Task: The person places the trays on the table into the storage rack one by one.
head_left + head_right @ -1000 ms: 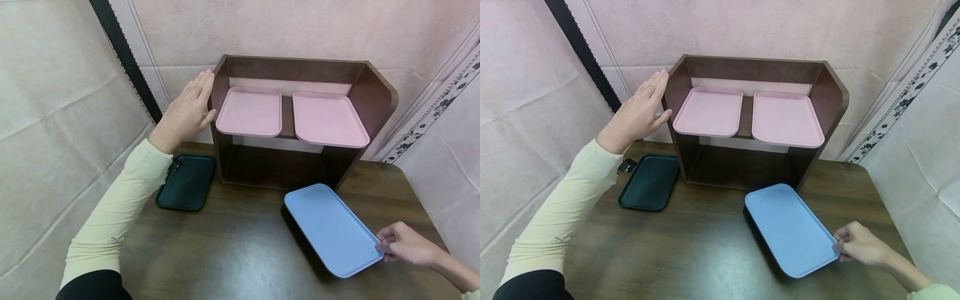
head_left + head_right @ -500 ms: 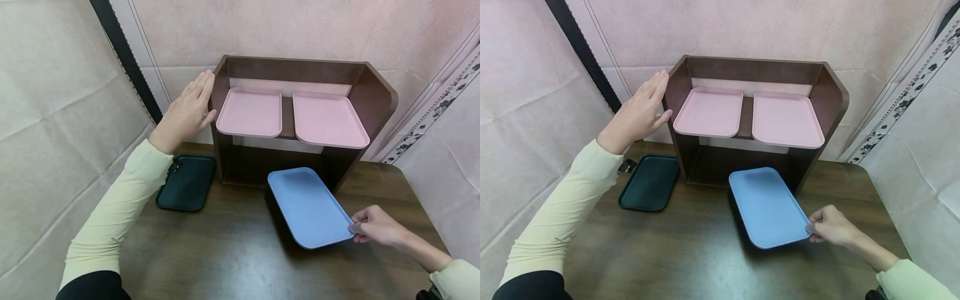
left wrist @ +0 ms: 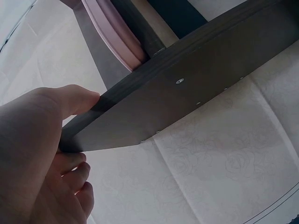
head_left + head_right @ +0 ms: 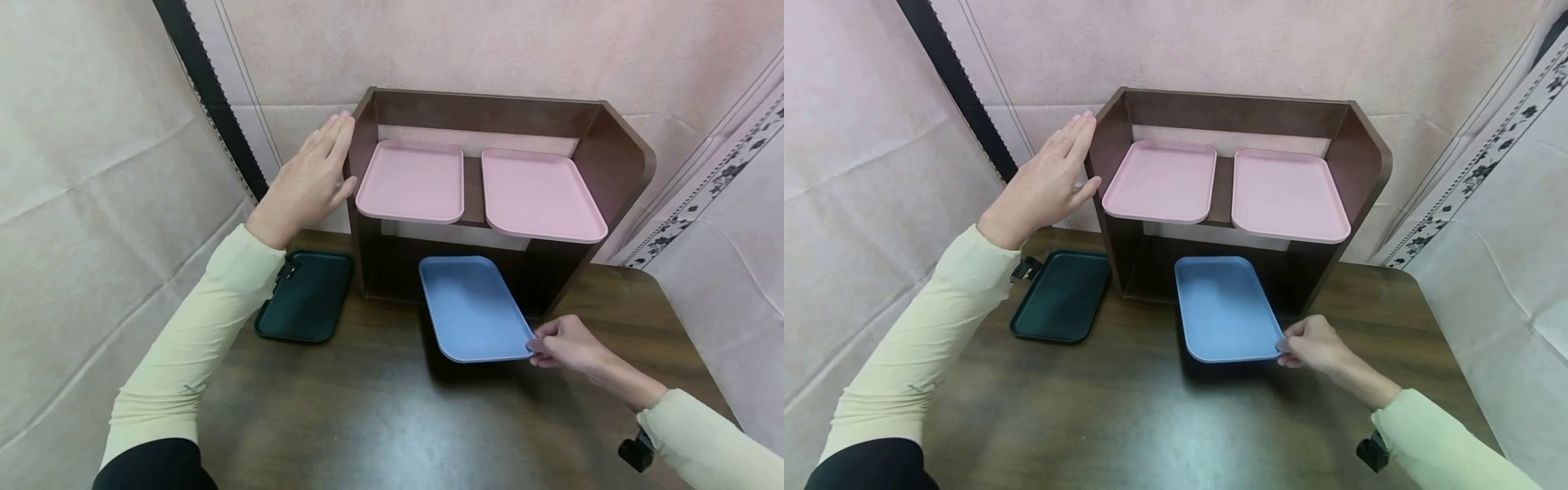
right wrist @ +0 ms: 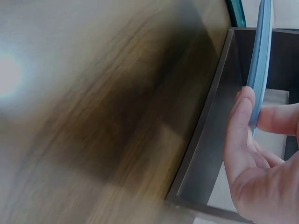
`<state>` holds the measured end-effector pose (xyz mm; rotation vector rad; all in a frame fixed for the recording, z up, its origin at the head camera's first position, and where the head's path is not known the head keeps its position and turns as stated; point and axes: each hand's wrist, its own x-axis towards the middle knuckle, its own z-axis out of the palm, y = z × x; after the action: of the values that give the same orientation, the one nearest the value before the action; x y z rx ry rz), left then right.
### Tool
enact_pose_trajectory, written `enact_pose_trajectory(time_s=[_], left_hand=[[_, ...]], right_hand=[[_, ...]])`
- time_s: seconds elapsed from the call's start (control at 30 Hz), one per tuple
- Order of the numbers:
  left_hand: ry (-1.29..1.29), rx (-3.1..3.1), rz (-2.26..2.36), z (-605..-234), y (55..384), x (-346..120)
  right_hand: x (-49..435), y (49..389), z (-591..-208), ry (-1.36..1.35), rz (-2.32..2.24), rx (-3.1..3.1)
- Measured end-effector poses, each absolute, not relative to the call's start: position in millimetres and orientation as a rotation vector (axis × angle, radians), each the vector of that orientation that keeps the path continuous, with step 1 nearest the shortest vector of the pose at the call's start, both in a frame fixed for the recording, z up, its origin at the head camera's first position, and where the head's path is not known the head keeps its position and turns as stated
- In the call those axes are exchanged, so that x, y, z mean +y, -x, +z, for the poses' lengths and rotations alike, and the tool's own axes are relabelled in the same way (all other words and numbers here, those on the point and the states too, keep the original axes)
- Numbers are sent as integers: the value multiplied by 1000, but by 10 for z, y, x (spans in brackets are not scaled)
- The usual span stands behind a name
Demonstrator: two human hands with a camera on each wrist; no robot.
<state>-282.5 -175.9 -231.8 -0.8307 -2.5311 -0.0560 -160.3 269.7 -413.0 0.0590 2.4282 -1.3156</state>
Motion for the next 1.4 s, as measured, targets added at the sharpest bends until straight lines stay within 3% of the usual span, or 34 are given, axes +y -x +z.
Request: enact_pose_trajectory(time_s=[0.53,1.03,1.4], left_hand=[[803,-2562,-49,-2282,2827,-1743],[811,-2565,-32,-2277,2824,-1748],[804,-2577,-32,-2275,2830,-1736]], right_hand=[[2143,2062,-4181,-149,-1471,2368],[1688,2487,-4489,-296,-1624,2349],[1435,2635,-4600,-304,-1685,2372]])
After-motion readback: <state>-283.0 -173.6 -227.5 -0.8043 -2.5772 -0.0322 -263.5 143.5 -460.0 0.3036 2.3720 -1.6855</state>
